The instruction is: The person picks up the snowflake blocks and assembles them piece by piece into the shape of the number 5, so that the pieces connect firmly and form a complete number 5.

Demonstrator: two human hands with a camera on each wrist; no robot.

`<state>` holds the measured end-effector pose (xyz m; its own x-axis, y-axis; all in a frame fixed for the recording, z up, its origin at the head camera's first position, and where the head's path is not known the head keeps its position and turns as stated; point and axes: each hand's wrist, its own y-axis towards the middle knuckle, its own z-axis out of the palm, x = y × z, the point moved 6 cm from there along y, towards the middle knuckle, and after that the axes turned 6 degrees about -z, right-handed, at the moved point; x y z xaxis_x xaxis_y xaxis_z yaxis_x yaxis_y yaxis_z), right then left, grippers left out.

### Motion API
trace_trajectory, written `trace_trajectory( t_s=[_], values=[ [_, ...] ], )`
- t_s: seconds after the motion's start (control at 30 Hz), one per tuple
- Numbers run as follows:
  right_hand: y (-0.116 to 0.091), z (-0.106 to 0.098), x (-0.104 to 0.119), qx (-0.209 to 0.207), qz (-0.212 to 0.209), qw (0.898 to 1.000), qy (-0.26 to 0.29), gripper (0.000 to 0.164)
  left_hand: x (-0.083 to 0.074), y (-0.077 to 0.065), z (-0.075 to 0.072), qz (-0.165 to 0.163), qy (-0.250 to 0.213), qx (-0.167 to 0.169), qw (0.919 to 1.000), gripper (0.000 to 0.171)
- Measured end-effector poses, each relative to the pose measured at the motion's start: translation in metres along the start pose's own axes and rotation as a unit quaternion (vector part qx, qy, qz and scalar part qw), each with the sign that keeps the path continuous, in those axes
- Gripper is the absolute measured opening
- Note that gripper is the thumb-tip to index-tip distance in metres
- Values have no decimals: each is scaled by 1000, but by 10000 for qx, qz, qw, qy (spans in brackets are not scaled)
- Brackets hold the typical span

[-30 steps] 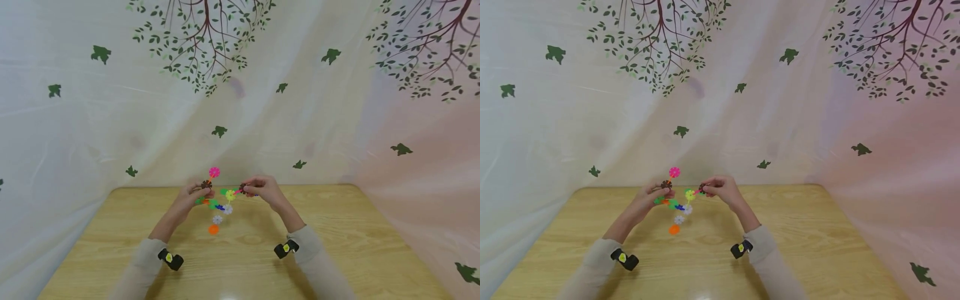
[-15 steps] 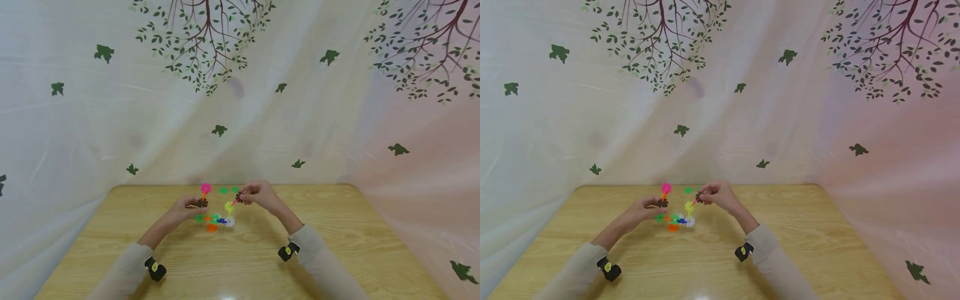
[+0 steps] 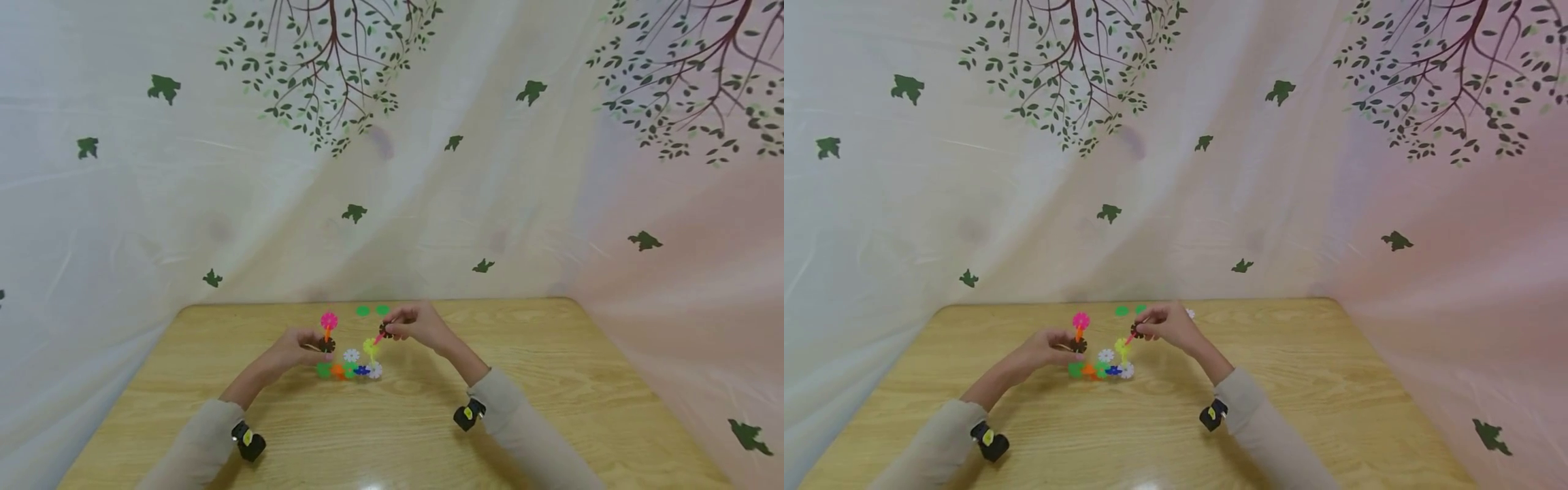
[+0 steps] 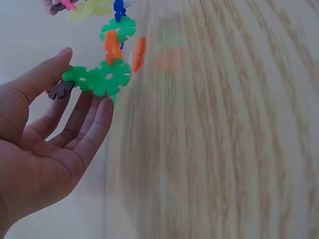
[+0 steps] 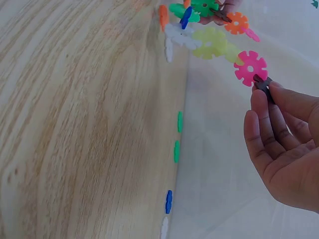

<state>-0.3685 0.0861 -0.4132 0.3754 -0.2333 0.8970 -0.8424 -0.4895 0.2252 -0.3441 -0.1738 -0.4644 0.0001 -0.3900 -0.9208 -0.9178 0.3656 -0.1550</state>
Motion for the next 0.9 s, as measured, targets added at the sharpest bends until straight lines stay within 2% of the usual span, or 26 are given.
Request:
trace_trajectory(
  t_s=[0.17,0.27,0.33,0.43,0.5,0.6,0.67,0.73,0.83,0.9],
  values=[
    [1,4,0,137,-206,9997,-51,17,2,-4,-1,-126,80,118,9998,26],
    [1,5,-2,139,-178,9997,-67,16,4,-6,-1,-242,89,124,9996,35],
    [1,5,-4,124,-133,9998,-78,15,3,-8,-3,-400,163,-164,9989,48],
    [0,5,-8,65,-11,9999,-77,14,-6,-9,-8,-415,182,-850,9954,64],
    [0,4,-11,17,36,10000,-56,15,-19,-9,-10,-194,124,-1349,9906,65],
    [-1,4,-13,-30,81,10000,24,15,-44,-8,-5,504,36,-1658,9849,51],
    [-1,5,-14,-52,89,9999,87,15,-58,-6,4,902,-24,-1598,9830,41],
    [-1,5,-14,-61,72,9999,136,16,-68,0,15,1166,-41,-1348,9840,33],
    [0,5,-14,-93,51,9998,177,17,-73,12,32,1219,-50,-950,9880,29],
    [0,5,-13,-104,27,9998,168,17,-71,21,42,1122,-117,-694,9912,29]
  ],
)
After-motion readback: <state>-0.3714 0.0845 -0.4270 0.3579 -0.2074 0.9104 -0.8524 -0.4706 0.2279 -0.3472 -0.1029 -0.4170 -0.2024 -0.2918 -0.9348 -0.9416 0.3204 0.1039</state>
